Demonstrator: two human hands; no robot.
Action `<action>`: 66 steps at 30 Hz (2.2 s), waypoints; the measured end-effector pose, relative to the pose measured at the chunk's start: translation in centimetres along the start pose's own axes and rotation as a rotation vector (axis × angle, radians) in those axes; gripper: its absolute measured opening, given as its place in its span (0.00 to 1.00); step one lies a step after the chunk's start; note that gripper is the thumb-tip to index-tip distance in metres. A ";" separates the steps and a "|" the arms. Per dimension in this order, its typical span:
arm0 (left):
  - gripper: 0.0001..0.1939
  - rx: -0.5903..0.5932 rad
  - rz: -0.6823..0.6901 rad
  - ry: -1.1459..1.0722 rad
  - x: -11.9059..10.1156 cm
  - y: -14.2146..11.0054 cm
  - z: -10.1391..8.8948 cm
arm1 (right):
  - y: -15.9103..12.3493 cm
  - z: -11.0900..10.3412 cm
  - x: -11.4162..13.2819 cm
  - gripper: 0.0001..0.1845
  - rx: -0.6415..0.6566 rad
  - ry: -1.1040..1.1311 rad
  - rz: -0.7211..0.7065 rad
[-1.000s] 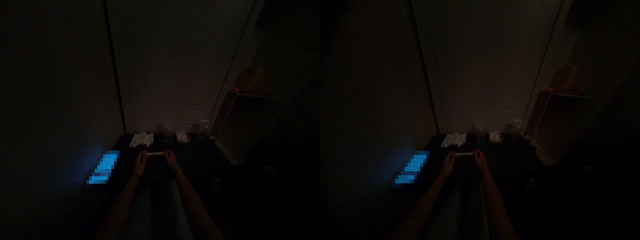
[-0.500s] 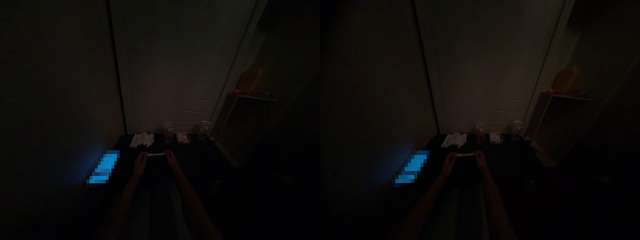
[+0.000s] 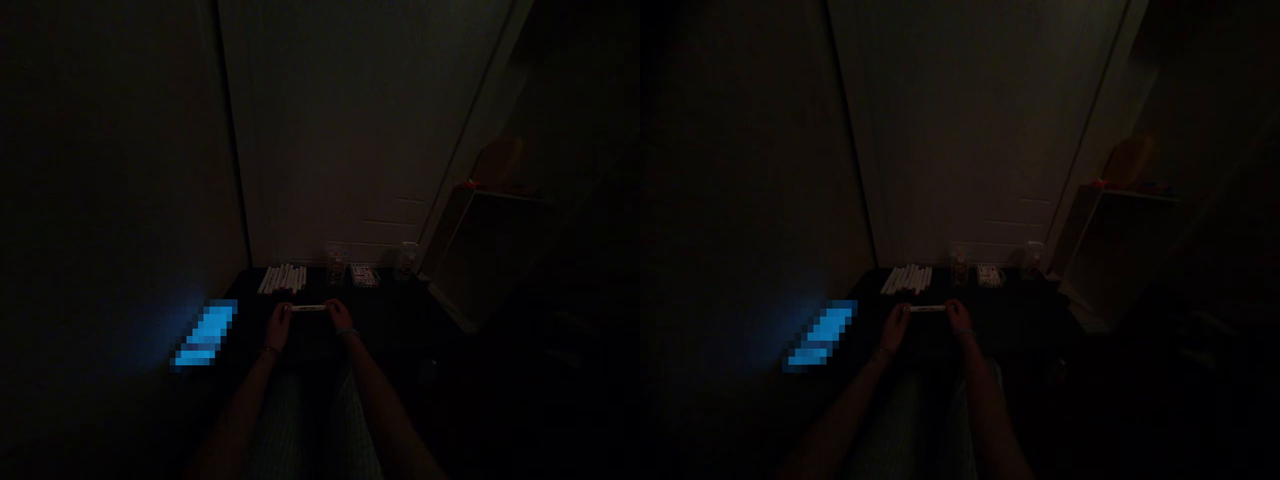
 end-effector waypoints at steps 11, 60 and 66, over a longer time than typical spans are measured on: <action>0.18 0.009 -0.056 -0.021 1.0 0.2 -0.1 | -0.1 0.0 0.1 0.15 -0.021 -0.030 -0.012; 0.20 0.012 -0.051 -0.095 0.5 0.3 0.0 | 0.2 0.2 -0.2 0.19 -0.067 0.055 -0.068; 0.20 -0.028 -0.076 -0.143 1.0 0.3 0.0 | 0.2 0.3 -0.3 0.19 -0.044 0.093 -0.072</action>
Point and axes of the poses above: each hand's wrist, its own y-axis towards the middle knuckle, its own z-axis out of the palm, x = y × z, the point moved 4 cm from there along y, towards the middle knuckle, and after that the axes turned 15 degrees about -y, right-handed, at the moved point
